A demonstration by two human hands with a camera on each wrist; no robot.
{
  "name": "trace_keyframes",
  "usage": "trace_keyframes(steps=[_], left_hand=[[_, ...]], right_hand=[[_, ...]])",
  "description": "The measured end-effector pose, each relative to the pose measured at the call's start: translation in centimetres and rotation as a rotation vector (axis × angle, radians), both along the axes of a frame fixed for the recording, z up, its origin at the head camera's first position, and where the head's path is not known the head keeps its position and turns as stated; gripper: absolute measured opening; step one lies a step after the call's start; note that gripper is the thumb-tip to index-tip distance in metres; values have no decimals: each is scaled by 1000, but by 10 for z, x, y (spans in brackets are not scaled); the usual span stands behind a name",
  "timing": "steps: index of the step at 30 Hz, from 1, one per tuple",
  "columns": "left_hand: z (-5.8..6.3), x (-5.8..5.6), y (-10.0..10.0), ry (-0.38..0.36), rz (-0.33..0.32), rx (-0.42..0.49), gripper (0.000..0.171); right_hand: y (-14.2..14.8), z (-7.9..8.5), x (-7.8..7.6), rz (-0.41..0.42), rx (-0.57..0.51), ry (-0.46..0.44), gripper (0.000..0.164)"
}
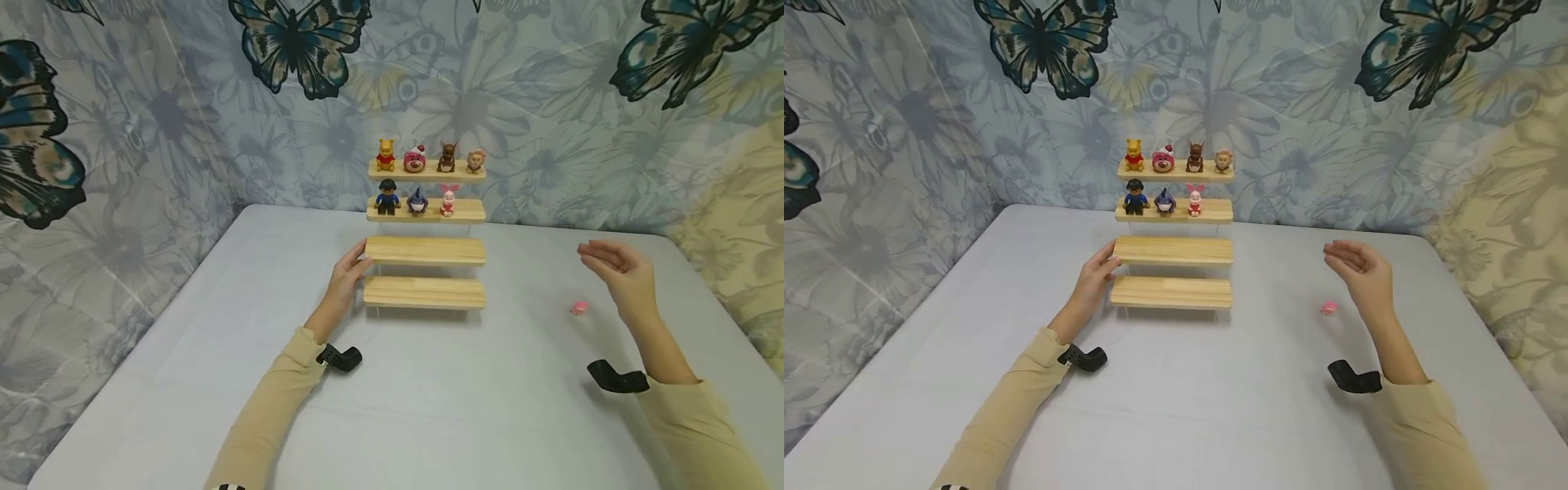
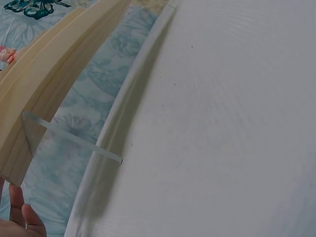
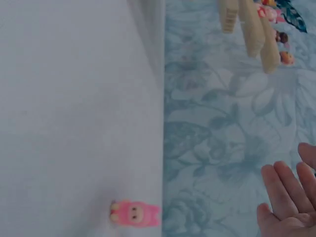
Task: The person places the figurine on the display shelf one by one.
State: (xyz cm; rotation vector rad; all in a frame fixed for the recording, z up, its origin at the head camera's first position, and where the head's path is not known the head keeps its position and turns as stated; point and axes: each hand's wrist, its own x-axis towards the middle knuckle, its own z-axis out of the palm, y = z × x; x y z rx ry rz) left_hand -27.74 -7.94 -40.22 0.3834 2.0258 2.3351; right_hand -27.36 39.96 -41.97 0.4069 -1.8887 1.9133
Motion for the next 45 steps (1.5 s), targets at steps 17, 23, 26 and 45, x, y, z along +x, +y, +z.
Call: trace_keyframes(steps=[17, 23, 26, 45], left_hand=[[-18, -14, -1, 17, 17, 29, 50], [-7, -6, -1, -2, -10, 42, 50], [-1, -1, 0, 2, -10, 30, 50], [-16, -16, -2, -16, 10, 70, 53]], right_hand=[[-12, 4, 69, -96, 364, -273, 32], [-11, -5, 71, -135, 460, -349, 37], [-14, -6, 71, -136, 489, -381, 39], [-16, -21, 61, -133, 519, -340, 34]])
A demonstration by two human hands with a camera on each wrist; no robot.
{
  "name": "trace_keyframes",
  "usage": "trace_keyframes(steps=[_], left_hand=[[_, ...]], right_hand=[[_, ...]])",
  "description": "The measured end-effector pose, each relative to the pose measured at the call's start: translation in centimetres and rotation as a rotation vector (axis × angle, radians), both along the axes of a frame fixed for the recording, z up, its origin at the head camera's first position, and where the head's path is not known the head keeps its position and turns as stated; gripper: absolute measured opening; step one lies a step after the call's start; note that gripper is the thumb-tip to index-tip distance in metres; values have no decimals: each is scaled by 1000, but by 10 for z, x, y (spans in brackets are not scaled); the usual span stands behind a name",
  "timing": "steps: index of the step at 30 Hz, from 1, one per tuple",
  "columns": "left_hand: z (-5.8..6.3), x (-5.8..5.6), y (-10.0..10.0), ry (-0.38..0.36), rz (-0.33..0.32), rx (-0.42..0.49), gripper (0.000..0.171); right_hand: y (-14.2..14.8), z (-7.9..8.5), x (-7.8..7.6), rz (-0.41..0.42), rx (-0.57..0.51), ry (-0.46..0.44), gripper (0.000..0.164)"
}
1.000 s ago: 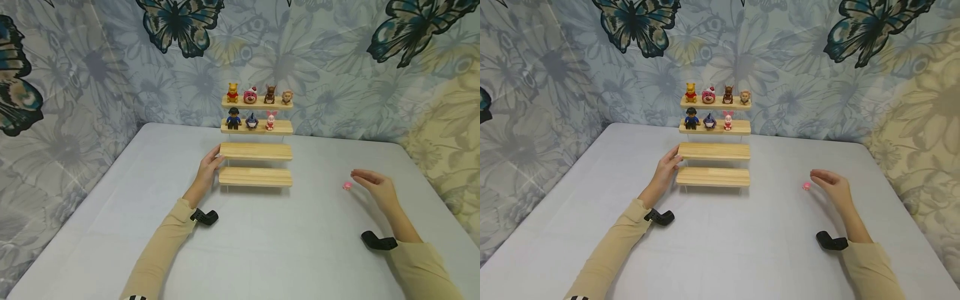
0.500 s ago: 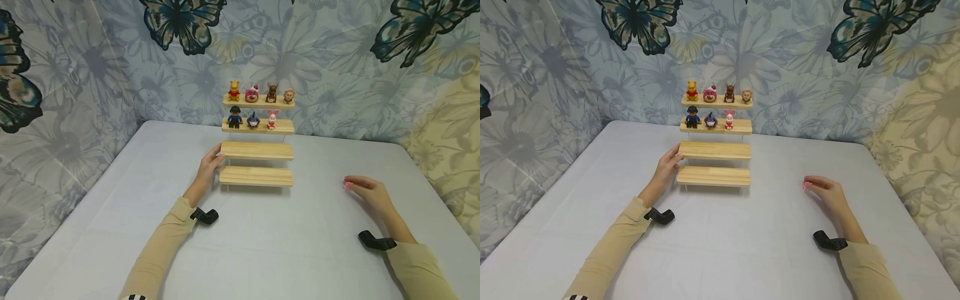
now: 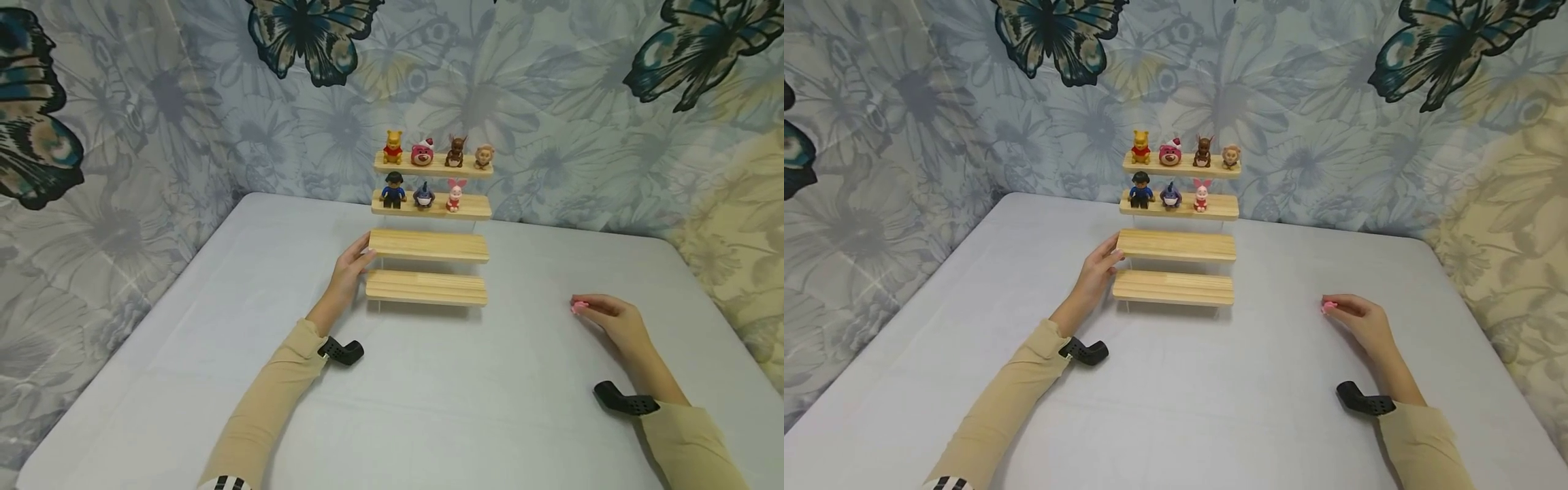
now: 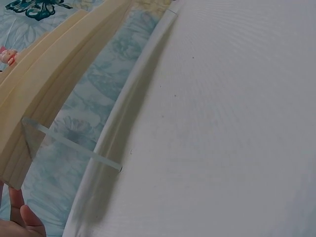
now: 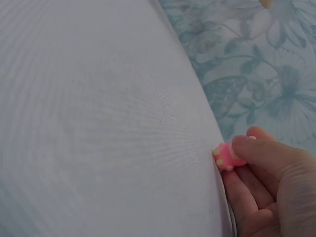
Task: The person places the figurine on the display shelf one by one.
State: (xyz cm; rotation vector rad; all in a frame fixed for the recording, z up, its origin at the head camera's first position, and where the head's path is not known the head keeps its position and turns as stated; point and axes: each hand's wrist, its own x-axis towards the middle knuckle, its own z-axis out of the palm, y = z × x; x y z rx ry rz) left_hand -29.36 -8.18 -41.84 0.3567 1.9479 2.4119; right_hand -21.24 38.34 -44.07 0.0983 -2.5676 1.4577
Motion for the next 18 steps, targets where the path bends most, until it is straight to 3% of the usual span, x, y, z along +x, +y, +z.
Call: trace_keyframes(steps=[10, 18], left_hand=[[0, 0, 1, 6, 10, 12, 52], [-3, -1, 1, 14, 1, 10, 53]], right_hand=[[-7, 15, -1, -53, 99, -34, 39], [-17, 29, -4, -31, 144, -34, 38]])
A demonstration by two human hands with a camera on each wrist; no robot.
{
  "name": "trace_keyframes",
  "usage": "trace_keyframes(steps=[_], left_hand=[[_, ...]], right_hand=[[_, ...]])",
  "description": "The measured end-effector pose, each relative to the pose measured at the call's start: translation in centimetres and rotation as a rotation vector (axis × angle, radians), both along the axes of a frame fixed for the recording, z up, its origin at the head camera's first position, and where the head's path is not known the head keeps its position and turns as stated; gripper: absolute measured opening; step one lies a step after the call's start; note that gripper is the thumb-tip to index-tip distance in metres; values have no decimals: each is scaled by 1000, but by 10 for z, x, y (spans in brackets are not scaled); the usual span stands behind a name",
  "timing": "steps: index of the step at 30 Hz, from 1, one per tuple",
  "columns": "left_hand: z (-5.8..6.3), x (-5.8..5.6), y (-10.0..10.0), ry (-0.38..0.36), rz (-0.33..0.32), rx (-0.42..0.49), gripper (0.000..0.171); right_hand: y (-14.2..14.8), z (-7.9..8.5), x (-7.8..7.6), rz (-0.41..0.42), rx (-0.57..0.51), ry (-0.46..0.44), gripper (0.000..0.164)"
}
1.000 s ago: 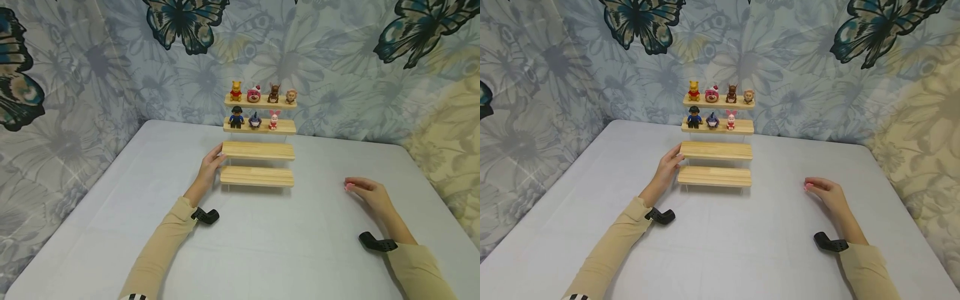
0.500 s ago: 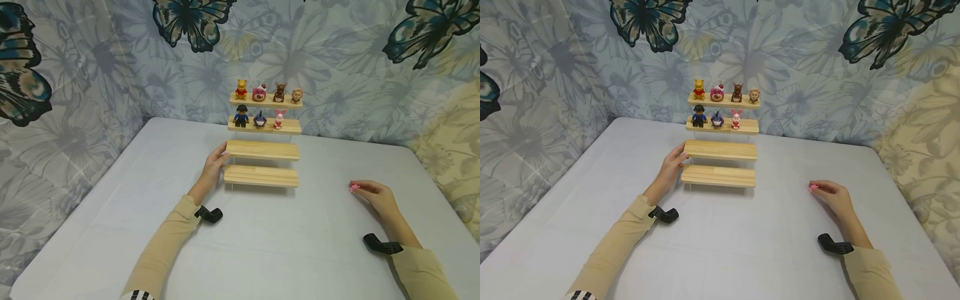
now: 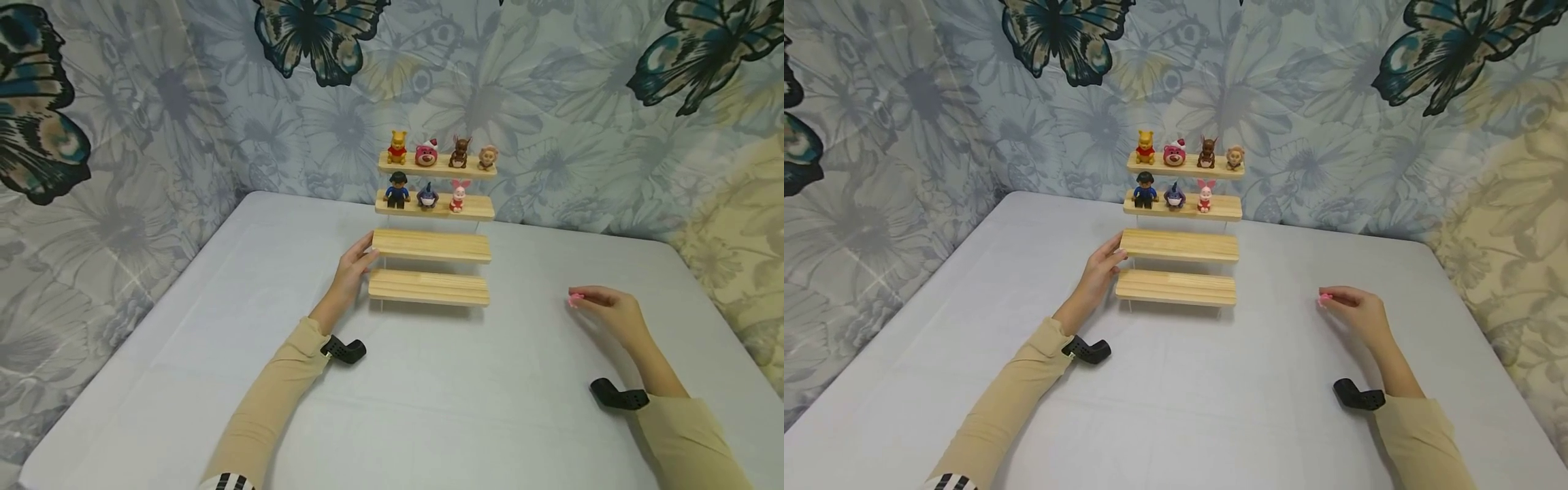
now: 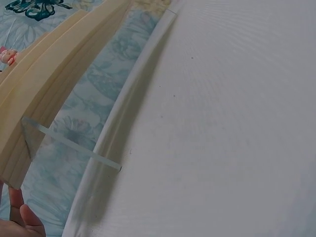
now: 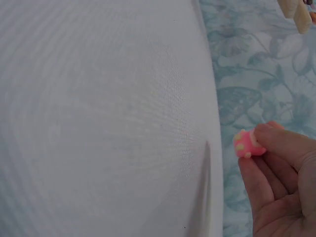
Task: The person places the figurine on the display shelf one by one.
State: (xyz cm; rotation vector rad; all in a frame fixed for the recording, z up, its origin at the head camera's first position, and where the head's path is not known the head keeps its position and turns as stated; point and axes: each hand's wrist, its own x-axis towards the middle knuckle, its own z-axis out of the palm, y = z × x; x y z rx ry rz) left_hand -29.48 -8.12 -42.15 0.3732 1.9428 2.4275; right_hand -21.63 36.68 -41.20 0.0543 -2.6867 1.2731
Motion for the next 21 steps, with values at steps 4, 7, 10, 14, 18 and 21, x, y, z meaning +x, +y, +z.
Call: trace_keyframes(steps=[4, 7, 10, 14, 18, 21], left_hand=[[1, 0, 1, 0, -4, -4, 53], [2, 1, 1, -3, 16, -4, 51], [2, 1, 1, -4, 23, -4, 50], [1, 1, 3, 0, 0, -12, 50], [2, 4, 4, -7, 6, -26, 51], [4, 5, 4, -9, 27, -29, 51]], right_hand=[[-2, 4, -3, 3, 4, 13, 35], [-5, 8, -10, 27, -1, 32, 32], [-11, 20, -20, 40, -38, 46, 29], [-28, 47, -28, 32, -34, 78, 31], [-49, 75, -33, 42, -10, 107, 38], [-62, 91, -39, 61, -25, 95, 42]])
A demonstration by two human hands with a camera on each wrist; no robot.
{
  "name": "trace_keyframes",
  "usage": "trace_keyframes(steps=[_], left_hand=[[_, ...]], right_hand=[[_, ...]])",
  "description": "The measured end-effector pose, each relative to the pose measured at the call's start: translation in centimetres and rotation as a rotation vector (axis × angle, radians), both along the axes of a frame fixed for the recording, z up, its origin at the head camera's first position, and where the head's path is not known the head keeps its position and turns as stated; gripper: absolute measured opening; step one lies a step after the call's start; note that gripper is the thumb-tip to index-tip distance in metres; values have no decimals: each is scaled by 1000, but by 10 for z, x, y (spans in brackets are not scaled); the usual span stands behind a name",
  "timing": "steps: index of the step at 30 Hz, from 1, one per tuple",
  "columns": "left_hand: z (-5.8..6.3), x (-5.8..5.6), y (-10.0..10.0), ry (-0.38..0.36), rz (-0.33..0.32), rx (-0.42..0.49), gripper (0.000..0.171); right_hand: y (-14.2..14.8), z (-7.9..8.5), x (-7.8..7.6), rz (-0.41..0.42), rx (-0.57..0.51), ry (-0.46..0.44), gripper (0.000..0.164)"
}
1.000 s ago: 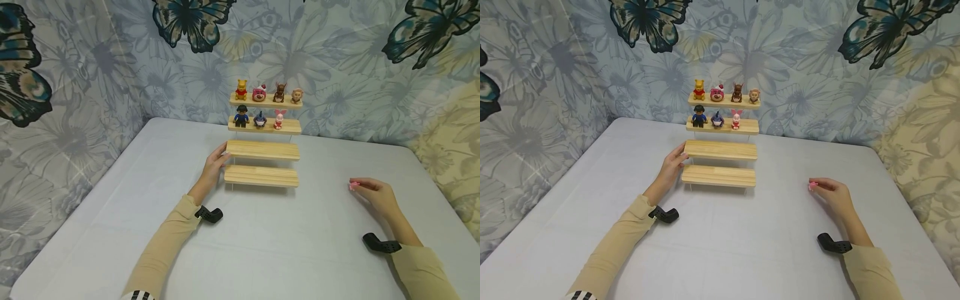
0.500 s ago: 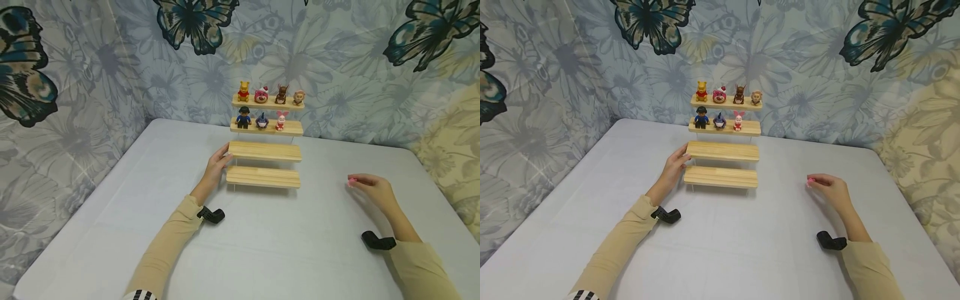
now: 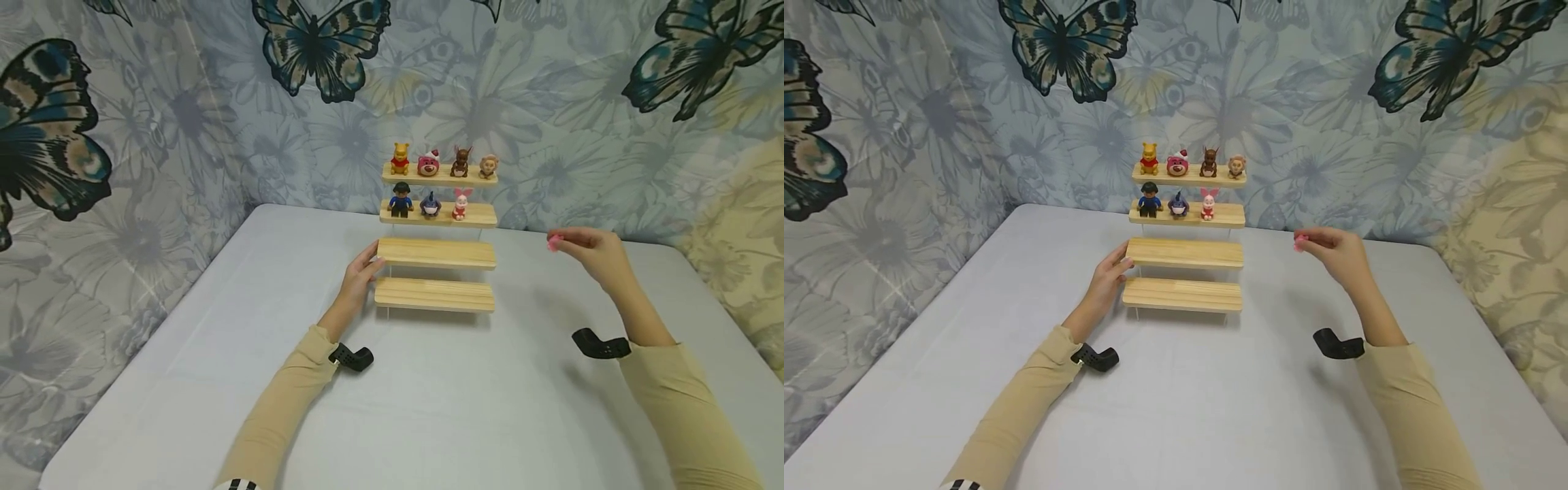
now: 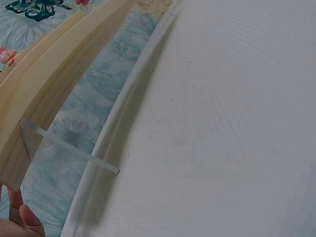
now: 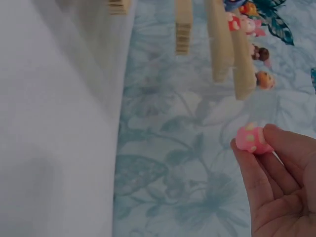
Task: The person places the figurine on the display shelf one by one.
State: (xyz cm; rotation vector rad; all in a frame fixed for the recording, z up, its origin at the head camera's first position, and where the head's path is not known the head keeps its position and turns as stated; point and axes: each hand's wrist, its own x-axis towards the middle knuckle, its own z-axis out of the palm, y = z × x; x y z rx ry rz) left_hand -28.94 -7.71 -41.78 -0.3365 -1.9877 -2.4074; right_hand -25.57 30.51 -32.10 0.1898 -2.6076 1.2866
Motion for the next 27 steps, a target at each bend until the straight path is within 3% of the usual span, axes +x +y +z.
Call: trace_keyframes(steps=[4, 10, 13, 17, 19, 27], left_hand=[[-1, -2, 1, 4, 1, 9, 52], [17, 11, 0, 11, -41, -21, 51], [21, 13, 0, 15, -47, -22, 51], [22, 13, 0, 8, -57, -4, 51], [22, 13, -1, -1, -60, 5, 52], [14, 7, -4, -23, -52, 20, 52]], right_hand=[[-13, 14, -10, 26, 4, 1, 43], [-37, 24, -24, 50, -11, 63, 40], [-47, 22, -37, 56, -24, 66, 40], [-41, 1, -72, 148, -144, 65, 33], [-45, -2, -79, 162, -174, 69, 33], [-88, 15, -65, 98, -162, 104, 38]])
